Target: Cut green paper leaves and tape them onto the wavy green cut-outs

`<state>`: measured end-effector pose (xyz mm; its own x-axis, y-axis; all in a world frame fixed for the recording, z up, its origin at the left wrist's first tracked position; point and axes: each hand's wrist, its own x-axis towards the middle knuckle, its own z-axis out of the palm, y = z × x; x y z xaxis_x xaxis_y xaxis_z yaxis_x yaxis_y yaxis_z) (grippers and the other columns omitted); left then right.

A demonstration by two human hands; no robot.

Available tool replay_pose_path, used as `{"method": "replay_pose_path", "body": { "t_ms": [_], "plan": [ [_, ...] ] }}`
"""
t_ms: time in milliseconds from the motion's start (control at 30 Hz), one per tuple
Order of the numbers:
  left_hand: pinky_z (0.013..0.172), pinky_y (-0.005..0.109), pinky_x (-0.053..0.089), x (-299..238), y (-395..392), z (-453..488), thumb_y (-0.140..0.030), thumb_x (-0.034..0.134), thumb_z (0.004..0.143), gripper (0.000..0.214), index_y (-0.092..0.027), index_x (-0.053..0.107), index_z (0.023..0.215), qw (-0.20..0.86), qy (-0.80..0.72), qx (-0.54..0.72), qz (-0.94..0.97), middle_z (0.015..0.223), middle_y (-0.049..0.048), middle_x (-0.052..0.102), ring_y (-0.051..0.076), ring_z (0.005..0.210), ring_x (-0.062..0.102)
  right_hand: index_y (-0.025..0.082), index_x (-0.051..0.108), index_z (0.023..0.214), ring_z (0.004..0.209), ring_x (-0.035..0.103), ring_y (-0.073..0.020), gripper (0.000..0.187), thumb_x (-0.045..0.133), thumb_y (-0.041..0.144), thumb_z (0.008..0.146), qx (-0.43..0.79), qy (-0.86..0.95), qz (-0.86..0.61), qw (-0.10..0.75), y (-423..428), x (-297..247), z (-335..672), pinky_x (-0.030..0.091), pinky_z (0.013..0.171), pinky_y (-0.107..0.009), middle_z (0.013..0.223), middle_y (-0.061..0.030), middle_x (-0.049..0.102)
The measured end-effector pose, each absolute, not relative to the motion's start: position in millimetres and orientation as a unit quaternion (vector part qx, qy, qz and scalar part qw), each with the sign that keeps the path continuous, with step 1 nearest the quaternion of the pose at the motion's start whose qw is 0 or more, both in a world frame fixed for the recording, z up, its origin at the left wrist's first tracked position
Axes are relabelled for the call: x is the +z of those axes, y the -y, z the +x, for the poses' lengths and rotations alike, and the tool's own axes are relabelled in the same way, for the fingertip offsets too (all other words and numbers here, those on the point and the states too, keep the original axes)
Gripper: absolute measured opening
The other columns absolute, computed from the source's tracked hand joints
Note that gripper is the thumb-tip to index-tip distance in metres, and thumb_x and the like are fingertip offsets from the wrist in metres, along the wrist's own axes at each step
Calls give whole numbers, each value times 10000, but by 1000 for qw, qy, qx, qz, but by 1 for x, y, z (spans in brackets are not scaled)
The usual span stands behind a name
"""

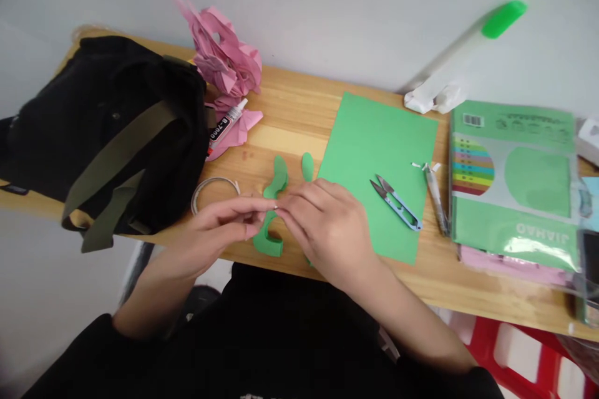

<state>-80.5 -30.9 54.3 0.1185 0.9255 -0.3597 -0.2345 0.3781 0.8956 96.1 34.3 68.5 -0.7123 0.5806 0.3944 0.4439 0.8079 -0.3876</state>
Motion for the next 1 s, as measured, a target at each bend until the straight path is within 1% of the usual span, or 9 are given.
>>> {"method": "replay_pose_path", "body": {
  "t_ms": [167,333,400,500,667,767,867,1000],
  "plan": [
    [714,283,465,52,32,-81,-109,555,737,297,-211,717,964,671,-496,429,346,756,-9,525,120,725,500,136,684,821,702,647,-180,108,587,141,867,100,933,-260,228,-33,66,96,489,647,-313,785,-69,728],
    [721,285,468,47,33,-83,-132,558,734,307,-219,717,982,679,-506,421,325,768,-7,516,127,738,501,148,686,858,711,652,-179,128,571,94,858,76,937,-243,239,-31,61,95,475,641,-311,794,-59,731],
    [709,276,458,45,34,-84,-134,559,733,315,-226,719,988,678,-510,419,323,771,-4,522,127,739,497,156,679,841,700,651,-173,131,561,106,866,77,936,-251,235,-31,60,93,480,637,-308,782,-52,727],
    [676,268,432,44,34,-85,-140,563,723,302,-220,729,963,675,-513,418,327,750,-3,518,125,715,479,163,648,790,674,646,-158,140,547,146,884,95,939,-257,207,-34,59,90,485,618,-289,749,-45,710],
    [659,263,382,41,36,-87,-117,547,699,346,-222,733,971,701,-500,416,291,761,0,526,120,728,466,149,598,790,669,642,-159,109,544,156,885,158,938,-240,193,-38,63,89,496,594,-279,733,-54,679],
    [564,250,309,40,36,-85,-114,539,657,389,-216,738,974,744,-455,440,215,708,-4,497,96,628,404,165,578,828,675,627,-146,64,557,115,862,240,914,-255,207,-39,63,91,503,597,-265,743,-41,665],
    [517,253,232,41,35,-81,-106,550,624,400,-215,748,953,764,-425,463,147,706,-2,481,75,565,327,178,570,843,674,602,-117,98,557,81,848,326,874,-282,226,-40,63,92,499,592,-234,746,-25,642],
    [510,249,253,39,34,-75,-108,565,640,407,-243,747,978,760,-399,497,129,795,15,501,69,573,347,182,580,782,656,583,-113,98,590,95,826,385,828,-335,234,-39,61,92,481,563,-225,711,-13,616]
  ]
}}
